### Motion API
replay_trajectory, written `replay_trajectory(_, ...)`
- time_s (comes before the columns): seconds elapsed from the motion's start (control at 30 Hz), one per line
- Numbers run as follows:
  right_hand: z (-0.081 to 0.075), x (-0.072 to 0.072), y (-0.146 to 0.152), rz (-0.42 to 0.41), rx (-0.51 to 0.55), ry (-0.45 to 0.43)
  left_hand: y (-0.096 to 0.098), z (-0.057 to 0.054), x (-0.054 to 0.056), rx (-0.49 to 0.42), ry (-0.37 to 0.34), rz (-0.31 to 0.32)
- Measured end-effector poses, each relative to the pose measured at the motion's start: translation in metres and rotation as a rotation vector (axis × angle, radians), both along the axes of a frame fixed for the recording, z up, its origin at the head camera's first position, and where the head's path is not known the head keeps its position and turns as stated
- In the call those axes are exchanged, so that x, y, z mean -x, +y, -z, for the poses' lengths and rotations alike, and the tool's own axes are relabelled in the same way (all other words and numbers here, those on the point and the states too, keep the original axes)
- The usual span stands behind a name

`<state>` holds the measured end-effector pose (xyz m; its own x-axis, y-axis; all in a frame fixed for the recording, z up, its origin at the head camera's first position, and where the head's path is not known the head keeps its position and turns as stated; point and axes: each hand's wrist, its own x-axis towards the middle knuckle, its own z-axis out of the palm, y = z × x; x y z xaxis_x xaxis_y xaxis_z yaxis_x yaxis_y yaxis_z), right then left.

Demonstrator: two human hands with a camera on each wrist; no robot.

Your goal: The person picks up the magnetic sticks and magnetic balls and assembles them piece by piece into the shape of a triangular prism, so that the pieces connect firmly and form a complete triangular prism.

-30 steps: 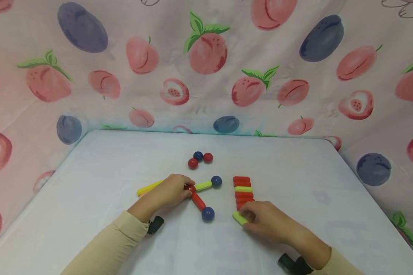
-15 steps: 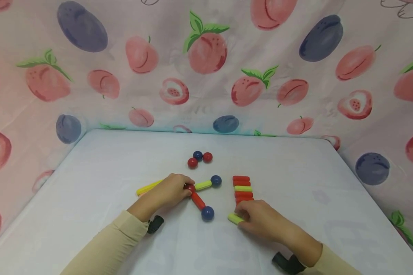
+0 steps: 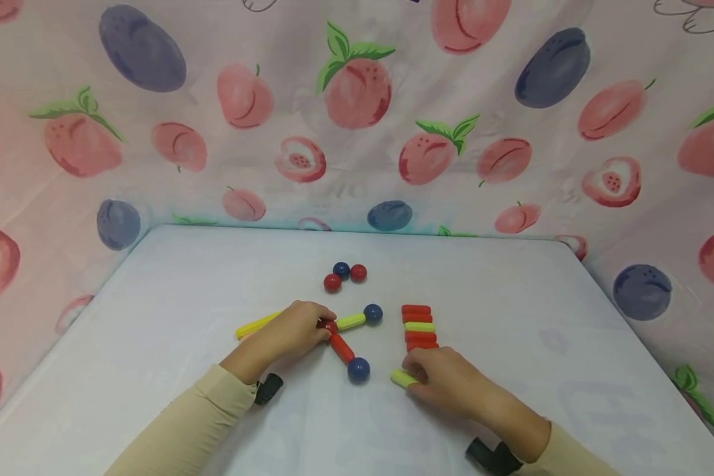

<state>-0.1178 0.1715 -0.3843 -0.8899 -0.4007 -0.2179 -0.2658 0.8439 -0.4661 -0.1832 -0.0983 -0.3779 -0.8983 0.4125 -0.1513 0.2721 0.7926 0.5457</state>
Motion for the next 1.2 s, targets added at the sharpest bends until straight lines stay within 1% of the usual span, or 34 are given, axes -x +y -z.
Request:
replay_trajectory(0.23,-0.001,-0.001,-0.006,0.012,-0.029,0.016,0.0,0.001,0.001,-0.004,0.0,-0.002)
replay_trajectory(0.37,-0.002,0.0,-0.008,0.015,-0.026,0.027,-0.001,0.002,0.001,-0.004,-0.006,-0.006)
replay_trajectory(0.63,-0.003,0.004,-0.012,-0.017,-0.018,0.054,0.0,0.001,0.001,-0.009,-0.026,-0.014)
replay_trajectory(1.03,-0.002,0.004,-0.014,-0.04,-0.022,0.044,0.0,0.001,0.001,-0.005,-0.02,-0.013)
replay_trajectory(1.2,-0.002,0.007,-0.015,-0.02,-0.004,0.083,0.0,0.001,0.0,-0.007,-0.018,-0.013)
